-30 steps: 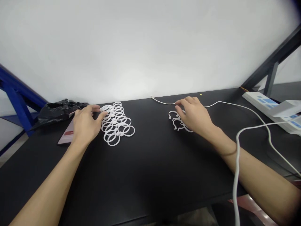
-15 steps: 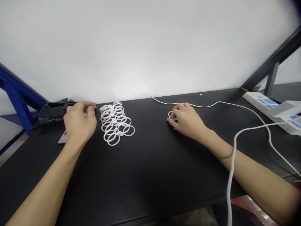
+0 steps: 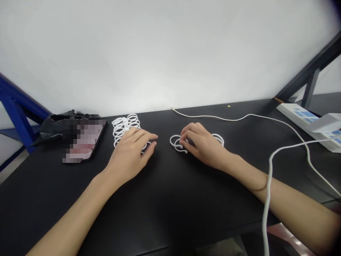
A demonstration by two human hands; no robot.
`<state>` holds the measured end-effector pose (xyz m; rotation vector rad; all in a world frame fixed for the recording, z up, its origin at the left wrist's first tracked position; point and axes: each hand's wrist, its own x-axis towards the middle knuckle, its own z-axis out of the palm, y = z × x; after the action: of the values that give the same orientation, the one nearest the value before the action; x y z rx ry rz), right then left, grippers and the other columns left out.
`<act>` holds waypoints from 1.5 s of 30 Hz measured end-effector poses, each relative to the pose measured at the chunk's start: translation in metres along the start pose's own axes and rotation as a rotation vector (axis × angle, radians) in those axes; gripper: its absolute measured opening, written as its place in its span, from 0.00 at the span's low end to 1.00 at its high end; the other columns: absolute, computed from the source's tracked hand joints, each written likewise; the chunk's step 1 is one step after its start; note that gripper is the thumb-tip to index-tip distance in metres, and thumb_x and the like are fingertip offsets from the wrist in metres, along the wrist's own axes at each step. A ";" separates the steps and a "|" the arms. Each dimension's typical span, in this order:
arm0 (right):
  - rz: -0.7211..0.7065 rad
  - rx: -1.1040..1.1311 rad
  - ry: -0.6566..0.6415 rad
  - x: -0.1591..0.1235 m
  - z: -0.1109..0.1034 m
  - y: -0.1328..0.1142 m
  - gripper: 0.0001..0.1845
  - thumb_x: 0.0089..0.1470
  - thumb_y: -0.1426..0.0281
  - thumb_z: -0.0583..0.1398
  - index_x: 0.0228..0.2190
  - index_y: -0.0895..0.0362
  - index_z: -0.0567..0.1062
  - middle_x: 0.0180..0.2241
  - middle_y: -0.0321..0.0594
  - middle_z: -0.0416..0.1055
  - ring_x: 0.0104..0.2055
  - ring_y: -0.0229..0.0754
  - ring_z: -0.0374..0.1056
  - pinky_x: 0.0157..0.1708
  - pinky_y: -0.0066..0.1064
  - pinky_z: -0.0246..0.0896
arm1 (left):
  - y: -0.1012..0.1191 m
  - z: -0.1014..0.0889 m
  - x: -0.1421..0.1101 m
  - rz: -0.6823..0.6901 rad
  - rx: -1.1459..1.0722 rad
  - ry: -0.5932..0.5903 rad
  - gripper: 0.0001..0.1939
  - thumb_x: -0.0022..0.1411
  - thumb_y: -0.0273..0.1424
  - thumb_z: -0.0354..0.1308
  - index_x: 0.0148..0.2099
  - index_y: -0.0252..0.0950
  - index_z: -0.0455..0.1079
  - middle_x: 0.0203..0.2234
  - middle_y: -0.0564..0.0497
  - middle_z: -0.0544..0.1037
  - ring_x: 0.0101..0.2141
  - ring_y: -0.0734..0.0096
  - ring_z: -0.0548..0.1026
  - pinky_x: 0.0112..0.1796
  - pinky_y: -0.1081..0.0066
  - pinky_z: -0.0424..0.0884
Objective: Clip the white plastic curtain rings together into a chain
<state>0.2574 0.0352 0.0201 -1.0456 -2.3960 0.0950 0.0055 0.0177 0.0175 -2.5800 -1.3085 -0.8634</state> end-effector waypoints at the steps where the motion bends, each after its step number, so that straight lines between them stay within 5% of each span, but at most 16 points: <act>1: 0.008 -0.017 -0.038 0.000 0.001 -0.002 0.08 0.63 0.70 0.55 0.35 0.57 0.73 0.41 0.47 0.71 0.42 0.46 0.64 0.44 0.40 0.65 | 0.003 0.002 0.000 0.010 -0.020 -0.027 0.09 0.68 0.30 0.51 0.47 0.37 0.71 0.39 0.49 0.79 0.42 0.61 0.71 0.46 0.60 0.69; 7: 0.037 -0.158 -0.171 -0.003 0.000 -0.005 0.21 0.56 0.55 0.62 0.43 0.59 0.75 0.39 0.46 0.71 0.41 0.50 0.64 0.43 0.43 0.62 | 0.005 0.005 -0.001 0.010 -0.042 -0.065 0.10 0.69 0.31 0.51 0.46 0.36 0.73 0.38 0.48 0.79 0.42 0.61 0.71 0.45 0.59 0.69; 13: -0.008 -0.201 -0.228 -0.005 -0.001 -0.006 0.12 0.60 0.65 0.59 0.42 0.58 0.76 0.38 0.45 0.71 0.40 0.49 0.62 0.41 0.41 0.60 | 0.003 0.003 -0.002 0.014 -0.039 -0.077 0.10 0.69 0.30 0.52 0.47 0.35 0.73 0.39 0.47 0.79 0.42 0.61 0.71 0.45 0.59 0.69; 19: -0.118 -0.159 -0.238 -0.006 0.002 -0.006 0.10 0.63 0.69 0.56 0.43 0.57 0.75 0.41 0.46 0.70 0.40 0.47 0.64 0.42 0.40 0.61 | 0.014 0.010 -0.001 0.128 0.001 -0.064 0.17 0.69 0.30 0.54 0.57 0.33 0.68 0.48 0.45 0.77 0.46 0.60 0.69 0.48 0.59 0.68; 24: -0.121 -0.055 -0.238 -0.004 0.001 -0.011 0.10 0.60 0.72 0.60 0.44 0.58 0.72 0.39 0.44 0.72 0.40 0.45 0.67 0.40 0.36 0.62 | 0.021 0.017 -0.001 0.209 0.043 -0.064 0.09 0.69 0.28 0.53 0.46 0.33 0.73 0.40 0.48 0.81 0.41 0.60 0.71 0.41 0.61 0.67; 32: 0.044 -0.139 -0.247 -0.002 -0.005 0.001 0.02 0.59 0.72 0.61 0.33 0.58 0.72 0.35 0.42 0.71 0.35 0.43 0.67 0.35 0.33 0.63 | 0.010 0.003 0.000 0.090 0.026 0.077 0.05 0.67 0.29 0.57 0.38 0.38 0.74 0.34 0.53 0.82 0.36 0.64 0.70 0.38 0.63 0.64; 37: 0.073 -0.232 -0.130 -0.004 -0.006 0.002 0.16 0.55 0.61 0.65 0.40 0.59 0.75 0.40 0.46 0.73 0.42 0.50 0.66 0.44 0.43 0.65 | 0.011 0.005 -0.001 0.105 0.009 0.107 0.05 0.66 0.30 0.59 0.38 0.38 0.74 0.33 0.53 0.82 0.36 0.65 0.70 0.38 0.63 0.63; 41: 0.010 0.006 0.031 -0.005 -0.005 -0.012 0.23 0.59 0.60 0.61 0.51 0.61 0.70 0.42 0.46 0.73 0.41 0.45 0.68 0.43 0.37 0.67 | 0.017 0.007 -0.001 0.152 -0.031 0.112 0.04 0.66 0.30 0.59 0.38 0.38 0.74 0.32 0.53 0.82 0.36 0.65 0.69 0.38 0.63 0.64; 45: -0.041 0.266 0.014 -0.005 -0.003 -0.023 0.14 0.64 0.69 0.56 0.50 0.58 0.70 0.40 0.42 0.74 0.37 0.37 0.70 0.38 0.29 0.68 | 0.022 0.007 0.000 0.229 -0.087 0.120 0.04 0.66 0.29 0.60 0.36 0.38 0.73 0.32 0.54 0.81 0.35 0.67 0.69 0.37 0.64 0.64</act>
<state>0.2466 0.0150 0.0261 -0.8702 -2.3127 0.3795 0.0254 0.0065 0.0143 -2.6296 -0.9409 -1.0322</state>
